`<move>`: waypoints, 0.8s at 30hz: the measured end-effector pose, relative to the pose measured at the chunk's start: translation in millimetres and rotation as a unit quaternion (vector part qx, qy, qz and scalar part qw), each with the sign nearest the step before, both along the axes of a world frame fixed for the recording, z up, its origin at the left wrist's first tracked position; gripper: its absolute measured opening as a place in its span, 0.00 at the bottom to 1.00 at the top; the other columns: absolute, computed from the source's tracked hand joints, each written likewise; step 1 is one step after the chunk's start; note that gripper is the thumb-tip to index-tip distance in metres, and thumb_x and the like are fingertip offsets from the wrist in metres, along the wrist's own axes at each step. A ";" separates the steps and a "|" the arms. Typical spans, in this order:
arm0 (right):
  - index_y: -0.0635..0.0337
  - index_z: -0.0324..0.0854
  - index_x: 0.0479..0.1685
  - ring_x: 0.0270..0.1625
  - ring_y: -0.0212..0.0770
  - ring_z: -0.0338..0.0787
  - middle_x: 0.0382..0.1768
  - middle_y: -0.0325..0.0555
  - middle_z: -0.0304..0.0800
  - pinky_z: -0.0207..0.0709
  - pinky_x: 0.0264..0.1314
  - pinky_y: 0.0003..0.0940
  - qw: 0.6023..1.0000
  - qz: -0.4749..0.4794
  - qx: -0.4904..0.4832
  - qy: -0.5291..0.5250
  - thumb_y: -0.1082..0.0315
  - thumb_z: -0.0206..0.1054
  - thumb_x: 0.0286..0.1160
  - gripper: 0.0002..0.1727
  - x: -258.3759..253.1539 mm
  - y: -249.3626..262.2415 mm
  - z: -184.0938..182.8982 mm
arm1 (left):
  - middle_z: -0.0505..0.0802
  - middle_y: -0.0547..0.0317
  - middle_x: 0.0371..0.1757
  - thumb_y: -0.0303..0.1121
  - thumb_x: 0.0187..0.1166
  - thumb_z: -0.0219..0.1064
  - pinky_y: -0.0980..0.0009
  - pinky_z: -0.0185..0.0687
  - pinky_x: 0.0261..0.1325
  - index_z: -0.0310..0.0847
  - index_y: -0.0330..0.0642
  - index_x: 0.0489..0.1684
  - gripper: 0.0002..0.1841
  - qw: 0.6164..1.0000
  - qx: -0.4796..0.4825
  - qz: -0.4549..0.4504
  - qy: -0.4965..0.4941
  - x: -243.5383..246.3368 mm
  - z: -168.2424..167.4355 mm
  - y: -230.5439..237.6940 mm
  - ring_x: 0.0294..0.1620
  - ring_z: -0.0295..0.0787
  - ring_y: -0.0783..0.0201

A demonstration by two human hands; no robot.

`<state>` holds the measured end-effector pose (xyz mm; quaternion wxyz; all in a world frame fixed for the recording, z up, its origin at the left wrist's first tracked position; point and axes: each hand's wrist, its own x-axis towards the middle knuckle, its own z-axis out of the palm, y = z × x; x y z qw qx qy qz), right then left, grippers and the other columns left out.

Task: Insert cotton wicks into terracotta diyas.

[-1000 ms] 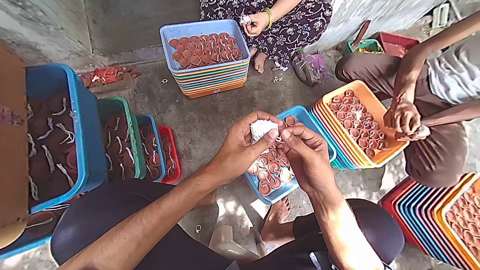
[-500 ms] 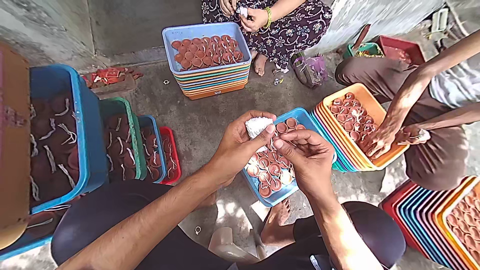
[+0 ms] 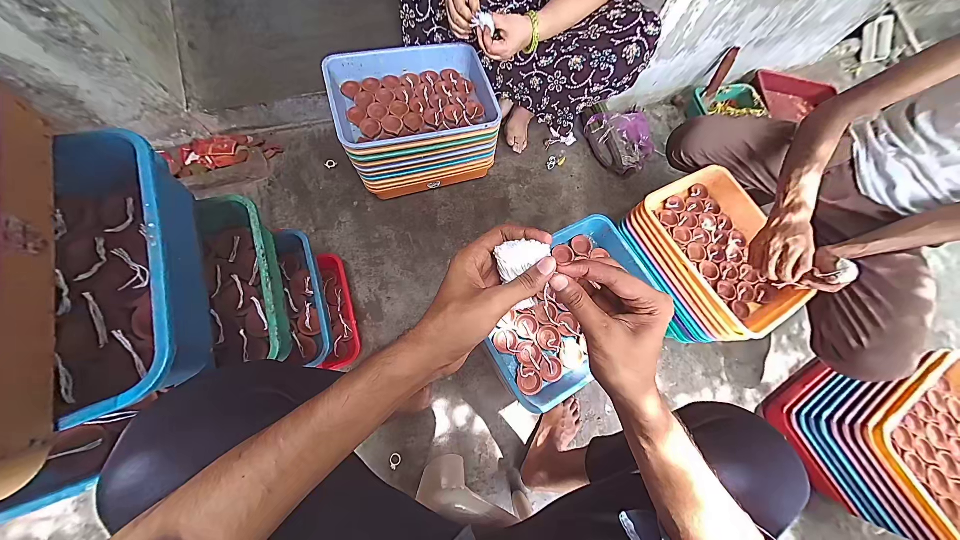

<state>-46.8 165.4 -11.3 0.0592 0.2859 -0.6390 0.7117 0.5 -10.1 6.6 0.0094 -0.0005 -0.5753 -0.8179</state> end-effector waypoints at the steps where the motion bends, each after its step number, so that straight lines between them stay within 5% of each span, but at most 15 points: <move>1: 0.66 0.92 0.45 0.43 0.37 0.91 0.43 0.47 0.93 0.90 0.47 0.30 1.000 0.004 0.006 -0.006 0.80 0.77 0.68 0.09 -0.1 0.4 0.5 | 0.90 0.52 0.50 0.28 0.84 0.67 0.66 0.91 0.52 0.78 0.42 0.67 0.15 1.000 0.003 -0.003 -0.001 -0.1 -0.1 0.0 0.45 0.90 0.63; 10: 0.65 0.91 0.47 0.44 0.36 0.92 0.43 0.47 0.93 0.90 0.51 0.30 0.991 0.055 0.005 -0.122 0.78 0.76 0.71 0.08 -4.4 9.9 6.7 | 0.90 0.50 0.50 0.20 0.70 0.77 0.63 0.93 0.53 0.77 0.41 0.70 0.27 0.999 0.026 -0.020 -0.020 0.4 6.1 -5.7 0.47 0.92 0.59; 24: 0.64 0.93 0.49 0.45 0.37 0.95 0.45 0.50 0.96 0.91 0.55 0.34 0.976 0.132 -0.032 -0.170 0.80 0.77 0.67 0.11 -7.0 17.2 6.2 | 0.90 0.54 0.52 0.18 0.76 0.69 0.68 0.89 0.59 0.75 0.39 0.71 0.24 0.996 0.079 -0.014 -0.032 1.3 8.9 -7.7 0.51 0.90 0.64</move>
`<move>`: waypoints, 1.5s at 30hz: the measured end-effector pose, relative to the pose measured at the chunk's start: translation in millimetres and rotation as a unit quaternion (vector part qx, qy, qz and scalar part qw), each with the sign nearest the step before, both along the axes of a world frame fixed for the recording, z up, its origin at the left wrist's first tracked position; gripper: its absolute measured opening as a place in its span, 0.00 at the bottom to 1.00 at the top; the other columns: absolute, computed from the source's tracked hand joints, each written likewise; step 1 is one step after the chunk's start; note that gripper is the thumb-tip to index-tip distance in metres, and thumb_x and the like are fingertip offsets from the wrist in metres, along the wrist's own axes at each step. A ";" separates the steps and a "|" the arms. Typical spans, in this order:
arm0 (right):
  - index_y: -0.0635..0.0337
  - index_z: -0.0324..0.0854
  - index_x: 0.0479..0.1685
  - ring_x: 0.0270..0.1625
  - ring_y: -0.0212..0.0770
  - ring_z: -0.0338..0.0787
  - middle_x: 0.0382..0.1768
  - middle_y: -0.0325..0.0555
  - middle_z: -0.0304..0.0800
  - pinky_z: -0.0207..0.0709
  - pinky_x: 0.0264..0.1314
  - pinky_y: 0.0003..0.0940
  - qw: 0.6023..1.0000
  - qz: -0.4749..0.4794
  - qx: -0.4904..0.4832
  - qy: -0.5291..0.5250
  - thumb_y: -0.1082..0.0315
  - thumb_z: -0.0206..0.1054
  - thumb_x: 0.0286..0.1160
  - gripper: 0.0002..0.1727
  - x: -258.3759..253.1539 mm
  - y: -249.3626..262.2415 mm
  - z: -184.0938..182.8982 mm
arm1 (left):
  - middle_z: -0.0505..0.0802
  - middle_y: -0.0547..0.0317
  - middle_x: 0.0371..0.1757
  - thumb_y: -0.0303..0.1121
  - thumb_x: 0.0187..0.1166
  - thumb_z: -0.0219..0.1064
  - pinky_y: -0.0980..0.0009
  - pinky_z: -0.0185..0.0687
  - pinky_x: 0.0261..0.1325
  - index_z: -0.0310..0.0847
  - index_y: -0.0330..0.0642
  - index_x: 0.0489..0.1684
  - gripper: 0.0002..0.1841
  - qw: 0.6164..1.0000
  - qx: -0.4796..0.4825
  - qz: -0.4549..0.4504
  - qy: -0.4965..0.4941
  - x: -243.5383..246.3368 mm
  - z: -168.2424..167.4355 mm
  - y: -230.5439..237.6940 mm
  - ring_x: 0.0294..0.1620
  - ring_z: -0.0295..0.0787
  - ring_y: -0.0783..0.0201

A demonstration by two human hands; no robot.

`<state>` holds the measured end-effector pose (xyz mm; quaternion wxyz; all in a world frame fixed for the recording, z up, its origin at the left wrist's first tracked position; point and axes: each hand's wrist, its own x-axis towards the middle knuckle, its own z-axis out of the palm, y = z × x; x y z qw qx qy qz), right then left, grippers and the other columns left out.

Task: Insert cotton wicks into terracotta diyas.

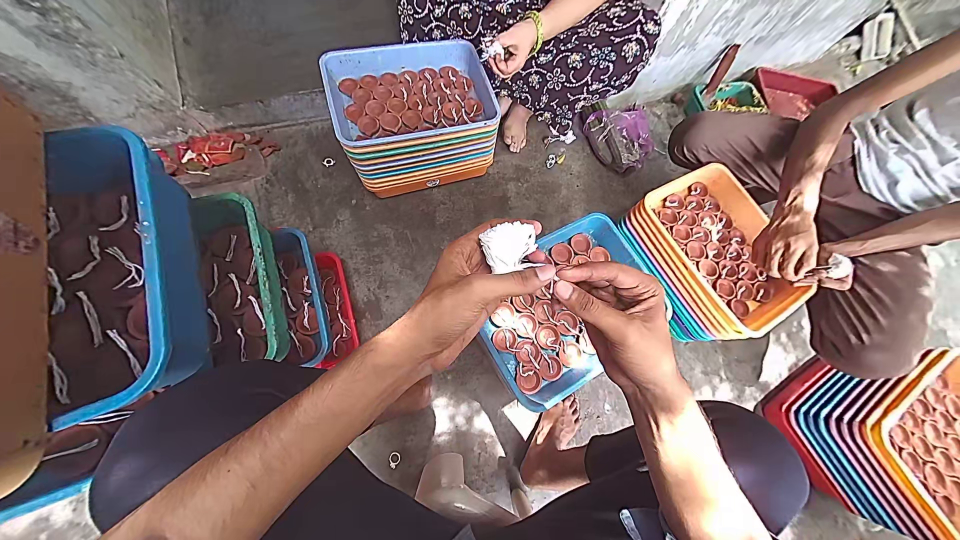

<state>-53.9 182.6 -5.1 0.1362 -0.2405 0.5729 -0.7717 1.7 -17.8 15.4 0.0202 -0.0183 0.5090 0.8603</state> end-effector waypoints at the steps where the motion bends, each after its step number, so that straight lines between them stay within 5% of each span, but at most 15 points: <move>1: 0.64 0.94 0.48 0.45 0.37 0.95 0.45 0.50 0.96 0.91 0.55 0.34 1.000 -0.002 0.000 0.001 0.81 0.77 0.67 0.11 0.5 -0.6 0.1 | 0.90 0.54 0.52 0.18 0.77 0.69 0.68 0.89 0.60 0.75 0.39 0.72 0.23 1.000 0.002 0.000 -0.003 0.2 0.2 -0.1 0.51 0.90 0.64; 14: 0.67 0.93 0.51 0.45 0.40 0.96 0.48 0.52 0.96 0.93 0.54 0.36 0.999 -0.002 -0.033 0.035 0.85 0.82 0.55 0.20 3.5 -6.7 -3.8 | 0.90 0.55 0.54 0.17 0.77 0.68 0.68 0.88 0.62 0.75 0.39 0.73 0.24 1.000 0.009 0.014 -0.017 0.4 1.1 1.4 0.53 0.90 0.64; 28: 0.64 0.95 0.43 0.46 0.39 0.96 0.45 0.50 0.97 0.93 0.51 0.34 0.998 -0.045 -0.028 0.043 0.81 0.82 0.60 0.11 0.5 -3.4 -3.9 | 0.90 0.50 0.55 0.18 0.79 0.68 0.66 0.89 0.59 0.77 0.39 0.70 0.21 1.000 -0.011 -0.018 0.010 -0.6 0.2 -1.2 0.52 0.90 0.61; 32: 0.60 0.96 0.41 0.48 0.37 0.95 0.44 0.47 0.97 0.92 0.51 0.31 0.998 -0.039 -0.006 0.049 0.80 0.82 0.60 0.10 -5.7 6.1 0.8 | 0.94 0.48 0.50 0.24 0.79 0.71 0.70 0.90 0.50 0.86 0.36 0.61 0.14 0.997 -0.067 -0.019 0.015 -0.2 -0.7 -3.1 0.44 0.92 0.62; 39: 0.62 0.94 0.43 0.41 0.35 0.94 0.40 0.47 0.96 0.90 0.47 0.30 0.998 -0.014 -0.005 0.055 0.77 0.76 0.68 0.07 -22.2 27.5 12.6 | 0.96 0.47 0.46 0.22 0.75 0.73 0.67 0.92 0.51 0.91 0.34 0.52 0.10 0.994 -0.107 -0.032 -0.015 2.5 -0.3 -2.2 0.44 0.94 0.60; 45: 0.60 0.93 0.45 0.36 0.32 0.92 0.38 0.39 0.96 0.90 0.45 0.29 0.969 -0.150 0.168 0.103 0.78 0.74 0.70 0.08 -74.6 94.9 14.8 | 0.96 0.52 0.48 0.25 0.74 0.75 0.68 0.92 0.54 0.91 0.37 0.54 0.12 0.988 -0.126 0.024 -0.087 -3.2 -6.5 -3.9 0.46 0.95 0.61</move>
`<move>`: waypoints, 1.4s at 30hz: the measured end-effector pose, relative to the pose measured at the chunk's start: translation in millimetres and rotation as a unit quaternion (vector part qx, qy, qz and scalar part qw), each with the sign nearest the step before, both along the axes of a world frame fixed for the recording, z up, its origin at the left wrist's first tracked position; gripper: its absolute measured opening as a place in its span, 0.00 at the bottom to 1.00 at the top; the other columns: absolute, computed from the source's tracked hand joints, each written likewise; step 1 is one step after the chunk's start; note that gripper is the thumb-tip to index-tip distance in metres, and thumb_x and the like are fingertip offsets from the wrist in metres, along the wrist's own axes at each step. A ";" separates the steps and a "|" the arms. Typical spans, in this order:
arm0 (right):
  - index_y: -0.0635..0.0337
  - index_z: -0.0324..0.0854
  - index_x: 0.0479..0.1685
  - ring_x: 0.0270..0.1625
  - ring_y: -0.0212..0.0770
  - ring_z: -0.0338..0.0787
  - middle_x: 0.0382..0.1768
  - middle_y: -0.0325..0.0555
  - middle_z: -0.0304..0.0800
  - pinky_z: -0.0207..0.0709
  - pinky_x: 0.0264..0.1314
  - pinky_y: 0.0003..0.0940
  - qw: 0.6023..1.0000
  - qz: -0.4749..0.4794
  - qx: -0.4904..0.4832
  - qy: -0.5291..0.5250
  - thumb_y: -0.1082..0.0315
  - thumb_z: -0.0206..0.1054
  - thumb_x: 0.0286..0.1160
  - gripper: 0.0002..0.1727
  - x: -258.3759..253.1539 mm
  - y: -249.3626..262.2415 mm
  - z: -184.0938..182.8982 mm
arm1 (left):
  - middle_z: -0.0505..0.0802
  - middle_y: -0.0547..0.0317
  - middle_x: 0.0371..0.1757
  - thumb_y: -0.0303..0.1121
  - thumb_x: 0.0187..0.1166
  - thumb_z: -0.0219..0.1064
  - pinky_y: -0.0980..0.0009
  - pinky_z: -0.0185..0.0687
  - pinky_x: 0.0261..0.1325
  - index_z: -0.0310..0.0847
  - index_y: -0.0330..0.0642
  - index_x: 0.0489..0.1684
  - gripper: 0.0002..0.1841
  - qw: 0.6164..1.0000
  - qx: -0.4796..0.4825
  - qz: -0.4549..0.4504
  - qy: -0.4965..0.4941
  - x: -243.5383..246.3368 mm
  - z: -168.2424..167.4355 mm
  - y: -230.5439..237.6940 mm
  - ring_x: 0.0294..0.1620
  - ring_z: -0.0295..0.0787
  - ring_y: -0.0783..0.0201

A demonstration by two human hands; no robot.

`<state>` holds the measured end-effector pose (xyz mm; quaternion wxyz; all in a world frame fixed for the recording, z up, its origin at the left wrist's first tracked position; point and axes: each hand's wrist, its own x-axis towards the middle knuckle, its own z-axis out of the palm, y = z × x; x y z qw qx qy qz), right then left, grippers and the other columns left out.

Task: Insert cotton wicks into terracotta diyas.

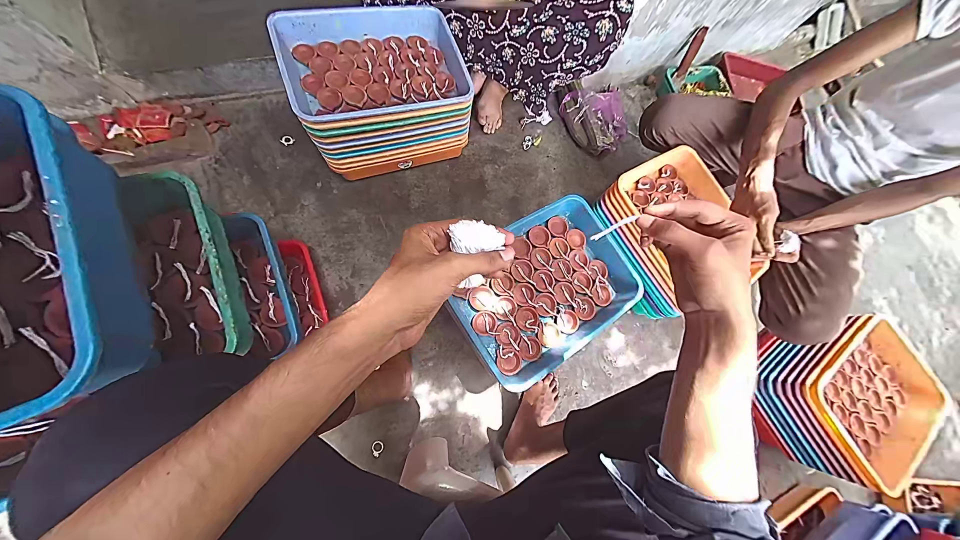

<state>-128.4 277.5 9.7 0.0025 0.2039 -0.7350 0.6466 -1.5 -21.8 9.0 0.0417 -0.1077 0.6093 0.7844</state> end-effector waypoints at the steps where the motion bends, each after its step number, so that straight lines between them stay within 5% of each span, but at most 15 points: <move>1: 0.60 0.94 0.44 0.35 0.31 0.92 0.37 0.38 0.96 0.90 0.43 0.28 0.997 -0.033 0.064 -0.025 0.77 0.77 0.68 0.08 -10.9 9.6 -10.7 | 0.96 0.52 0.48 0.24 0.74 0.75 0.68 0.92 0.55 0.91 0.36 0.53 0.12 1.000 -0.001 0.013 -0.014 -1.3 0.2 0.7 0.46 0.95 0.61; 6: 0.60 0.93 0.42 0.32 0.32 0.90 0.36 0.42 0.95 0.86 0.42 0.32 0.928 -0.102 0.295 -0.202 0.73 0.81 0.64 0.09 -68.9 13.9 -81.1 | 0.95 0.52 0.48 0.24 0.75 0.74 0.70 0.91 0.51 0.88 0.35 0.56 0.13 0.998 0.007 0.020 -0.053 -3.3 4.3 3.6 0.44 0.94 0.62; 12: 0.59 0.94 0.46 0.40 0.36 0.93 0.43 0.44 0.97 0.88 0.44 0.37 0.949 -0.204 0.141 -0.192 0.71 0.83 0.63 0.12 -132.7 -1.9 -178.1 | 0.95 0.52 0.43 0.25 0.77 0.73 0.71 0.91 0.51 0.88 0.34 0.56 0.12 0.998 0.026 0.009 -0.061 -4.8 2.6 -0.4 0.41 0.94 0.63; 17: 0.55 0.95 0.43 0.46 0.51 0.94 0.43 0.50 0.97 0.84 0.53 0.59 0.886 -0.269 0.339 -0.165 0.67 0.81 0.58 0.13 -141.4 11.8 -231.4 | 0.95 0.52 0.42 0.25 0.79 0.71 0.71 0.91 0.50 0.87 0.34 0.55 0.11 0.997 0.036 0.016 -0.061 -7.7 4.1 -4.0 0.40 0.94 0.64; 19: 0.54 0.96 0.43 0.54 0.56 0.92 0.47 0.52 0.97 0.77 0.62 0.65 0.866 -0.274 0.392 -0.148 0.66 0.81 0.58 0.12 -134.4 11.9 -228.9 | 0.95 0.52 0.43 0.24 0.79 0.71 0.71 0.91 0.50 0.87 0.33 0.55 0.11 0.997 0.039 0.020 -0.065 -7.9 4.4 -3.4 0.40 0.94 0.63; 25: 0.57 0.95 0.44 0.58 0.61 0.91 0.49 0.58 0.96 0.75 0.66 0.68 0.854 -0.239 0.448 -0.117 0.65 0.80 0.60 0.12 -127.7 19.2 -222.3 | 0.95 0.53 0.46 0.25 0.79 0.70 0.70 0.91 0.52 0.86 0.33 0.57 0.11 0.998 0.037 0.010 -0.058 -10.0 3.2 0.9 0.42 0.94 0.63; 33: 0.59 0.95 0.42 0.56 0.66 0.91 0.48 0.62 0.94 0.77 0.59 0.73 0.838 -0.220 0.482 -0.130 0.65 0.80 0.55 0.14 -119.9 22.6 -219.1 | 0.95 0.51 0.45 0.24 0.78 0.71 0.70 0.90 0.54 0.85 0.33 0.59 0.14 0.996 0.048 0.018 -0.067 -14.0 1.5 0.2 0.44 0.94 0.63; 37: 0.60 0.93 0.43 0.56 0.67 0.90 0.48 0.63 0.94 0.76 0.57 0.74 0.841 -0.235 0.464 -0.146 0.63 0.78 0.61 0.14 -114.0 23.2 -188.4 | 0.93 0.49 0.52 0.25 0.83 0.61 0.68 0.88 0.57 0.80 0.32 0.67 0.16 0.995 0.079 0.002 -0.056 -14.6 1.4 0.6 0.49 0.93 0.61; 39: 0.60 0.94 0.42 0.50 0.62 0.92 0.44 0.59 0.95 0.79 0.55 0.70 0.880 -0.222 0.399 -0.132 0.64 0.79 0.60 0.12 -107.6 14.7 -163.3 | 0.92 0.47 0.55 0.28 0.87 0.54 0.66 0.87 0.60 0.79 0.33 0.69 0.18 0.994 0.104 -0.009 -0.046 -14.1 3.3 0.9 0.52 0.92 0.60; 42: 0.56 0.94 0.43 0.39 0.40 0.92 0.40 0.44 0.96 0.85 0.44 0.45 0.939 -0.128 0.281 -0.151 0.66 0.80 0.66 0.09 -75.3 -12.5 -101.0 | 0.92 0.49 0.57 0.33 0.91 0.49 0.66 0.86 0.58 0.81 0.38 0.69 0.19 0.992 0.122 -0.020 -0.035 -7.1 4.5 3.1 0.53 0.91 0.60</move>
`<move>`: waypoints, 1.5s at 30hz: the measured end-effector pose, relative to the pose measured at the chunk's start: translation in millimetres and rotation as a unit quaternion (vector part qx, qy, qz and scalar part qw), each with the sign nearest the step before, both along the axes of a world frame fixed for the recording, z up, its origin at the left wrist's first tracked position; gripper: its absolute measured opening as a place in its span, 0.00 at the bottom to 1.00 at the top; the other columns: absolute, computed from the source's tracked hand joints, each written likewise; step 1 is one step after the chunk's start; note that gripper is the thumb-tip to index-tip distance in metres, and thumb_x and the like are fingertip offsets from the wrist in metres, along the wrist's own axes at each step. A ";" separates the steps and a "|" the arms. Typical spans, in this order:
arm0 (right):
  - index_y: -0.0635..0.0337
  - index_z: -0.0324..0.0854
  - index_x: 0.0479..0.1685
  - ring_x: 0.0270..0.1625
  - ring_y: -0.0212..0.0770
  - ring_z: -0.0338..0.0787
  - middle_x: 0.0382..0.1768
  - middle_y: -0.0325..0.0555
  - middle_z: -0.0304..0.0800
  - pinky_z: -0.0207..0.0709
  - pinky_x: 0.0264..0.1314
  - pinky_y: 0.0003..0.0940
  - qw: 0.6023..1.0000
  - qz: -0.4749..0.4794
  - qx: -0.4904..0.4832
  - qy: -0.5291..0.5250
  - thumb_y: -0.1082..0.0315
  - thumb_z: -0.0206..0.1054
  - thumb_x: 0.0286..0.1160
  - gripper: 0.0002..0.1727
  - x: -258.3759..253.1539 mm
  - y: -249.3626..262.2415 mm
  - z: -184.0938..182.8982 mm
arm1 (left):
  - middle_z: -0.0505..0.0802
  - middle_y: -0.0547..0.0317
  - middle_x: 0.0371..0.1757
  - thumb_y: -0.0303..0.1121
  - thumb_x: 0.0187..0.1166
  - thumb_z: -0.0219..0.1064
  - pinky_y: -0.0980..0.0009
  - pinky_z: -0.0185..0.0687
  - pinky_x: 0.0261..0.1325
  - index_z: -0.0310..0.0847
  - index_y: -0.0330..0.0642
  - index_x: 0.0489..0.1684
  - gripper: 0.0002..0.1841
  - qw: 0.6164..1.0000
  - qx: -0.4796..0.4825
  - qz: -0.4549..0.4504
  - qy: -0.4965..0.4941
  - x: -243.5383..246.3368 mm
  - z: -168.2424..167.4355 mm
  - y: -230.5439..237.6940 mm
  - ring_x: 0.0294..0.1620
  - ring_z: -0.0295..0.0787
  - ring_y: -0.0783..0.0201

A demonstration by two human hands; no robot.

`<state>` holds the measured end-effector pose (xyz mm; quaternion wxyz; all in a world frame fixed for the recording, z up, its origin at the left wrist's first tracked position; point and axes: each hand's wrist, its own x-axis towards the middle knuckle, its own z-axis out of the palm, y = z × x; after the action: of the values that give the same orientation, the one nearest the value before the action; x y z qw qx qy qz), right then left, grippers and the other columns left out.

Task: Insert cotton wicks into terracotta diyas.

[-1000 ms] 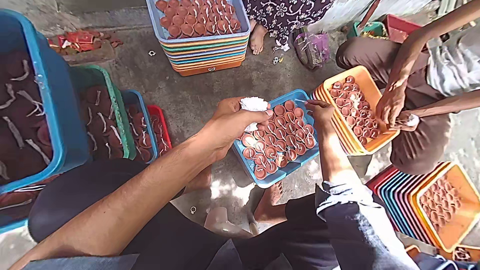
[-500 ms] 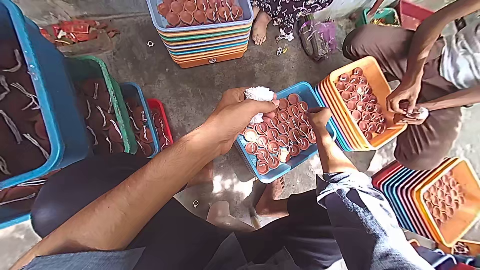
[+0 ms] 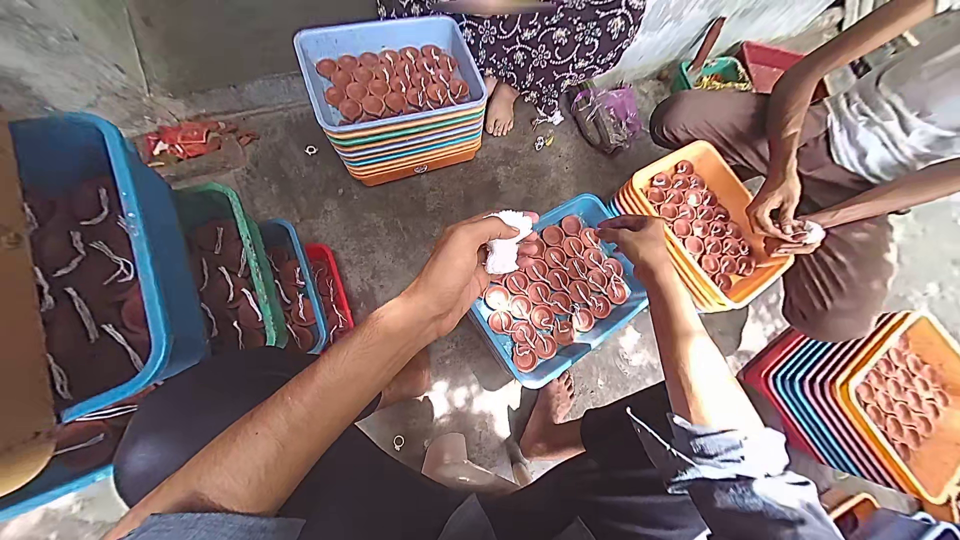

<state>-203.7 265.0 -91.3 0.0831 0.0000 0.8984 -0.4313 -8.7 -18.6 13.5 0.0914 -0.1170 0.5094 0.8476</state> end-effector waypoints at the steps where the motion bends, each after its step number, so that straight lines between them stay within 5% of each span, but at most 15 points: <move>1: 0.56 0.94 0.42 0.36 0.34 0.91 0.37 0.41 0.96 0.84 0.40 0.36 0.998 0.031 -0.059 0.000 0.67 0.80 0.66 0.08 17.6 -12.5 23.9 | 0.91 0.49 0.58 0.35 0.92 0.48 0.66 0.86 0.58 0.82 0.38 0.69 0.20 1.000 0.001 -0.003 0.005 1.6 1.4 0.3 0.54 0.91 0.60; 3: 0.59 0.94 0.42 0.34 0.30 0.91 0.36 0.41 0.97 0.86 0.40 0.25 0.974 0.121 -0.192 0.019 0.73 0.81 0.66 0.08 55.6 -33.6 65.7 | 0.90 0.49 0.59 0.35 0.92 0.45 0.66 0.85 0.60 0.81 0.37 0.71 0.21 1.000 0.002 -0.009 0.017 2.4 2.7 0.7 0.55 0.90 0.60; 7: 0.61 0.92 0.46 0.39 0.35 0.93 0.41 0.44 0.95 0.90 0.43 0.28 0.916 0.238 -0.317 0.065 0.75 0.78 0.67 0.09 117.3 -62.3 107.2 | 0.89 0.50 0.60 0.34 0.93 0.42 0.67 0.85 0.61 0.79 0.36 0.73 0.23 0.999 0.010 -0.017 0.048 3.6 2.6 4.4 0.53 0.89 0.62; 10: 0.65 0.91 0.49 0.42 0.41 0.95 0.43 0.50 0.96 0.93 0.45 0.34 0.899 0.242 -0.356 0.078 0.76 0.81 0.65 0.13 137.2 -77.4 107.7 | 0.88 0.49 0.67 0.34 0.92 0.41 0.66 0.81 0.68 0.77 0.37 0.76 0.24 0.997 0.015 -0.030 0.072 2.9 3.3 5.8 0.63 0.87 0.61; 18: 0.63 0.92 0.45 0.38 0.39 0.94 0.40 0.46 0.95 0.93 0.42 0.32 0.911 0.170 -0.357 0.118 0.75 0.84 0.61 0.13 150.5 -92.1 95.8 | 0.86 0.49 0.71 0.33 0.92 0.40 0.65 0.80 0.71 0.77 0.36 0.77 0.25 0.994 0.014 -0.054 0.091 2.1 -3.0 8.4 0.68 0.84 0.61; 23: 0.65 0.92 0.45 0.40 0.40 0.95 0.41 0.48 0.95 0.93 0.44 0.33 0.906 0.178 -0.366 0.114 0.77 0.80 0.66 0.10 148.1 -90.6 94.2 | 0.88 0.48 0.65 0.34 0.91 0.40 0.67 0.85 0.60 0.79 0.37 0.75 0.25 0.995 0.007 -0.052 0.090 2.4 -4.4 8.2 0.55 0.88 0.62; 28: 0.64 0.92 0.46 0.41 0.37 0.94 0.41 0.47 0.95 0.92 0.49 0.32 0.900 0.202 -0.377 0.087 0.76 0.78 0.69 0.08 141.1 -84.4 93.7 | 0.89 0.48 0.61 0.37 0.93 0.41 0.64 0.84 0.64 0.77 0.36 0.74 0.24 0.996 0.023 -0.042 0.075 3.2 -3.5 4.0 0.56 0.89 0.60; 33: 0.65 0.91 0.49 0.41 0.38 0.94 0.41 0.49 0.95 0.92 0.51 0.34 0.883 0.212 -0.416 0.044 0.77 0.75 0.73 0.08 139.3 -81.6 90.5 | 0.91 0.48 0.51 0.27 0.86 0.61 0.67 0.88 0.54 0.80 0.34 0.69 0.16 0.995 -0.009 -0.040 0.090 4.0 -2.7 2.9 0.45 0.89 0.63; 45: 0.66 0.91 0.55 0.48 0.39 0.94 0.50 0.51 0.94 0.91 0.56 0.34 0.862 0.230 -0.451 0.003 0.81 0.74 0.71 0.14 140.0 -80.0 93.6 | 0.94 0.51 0.49 0.28 0.80 0.71 0.68 0.90 0.52 0.88 0.35 0.57 0.12 0.995 -0.063 0.011 0.071 5.6 0.3 2.9 0.46 0.92 0.64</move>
<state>-63.8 185.0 2.3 0.1682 -0.2450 0.5805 -0.7581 -3.0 -15.7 13.8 0.0383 -0.0670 0.5654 0.8212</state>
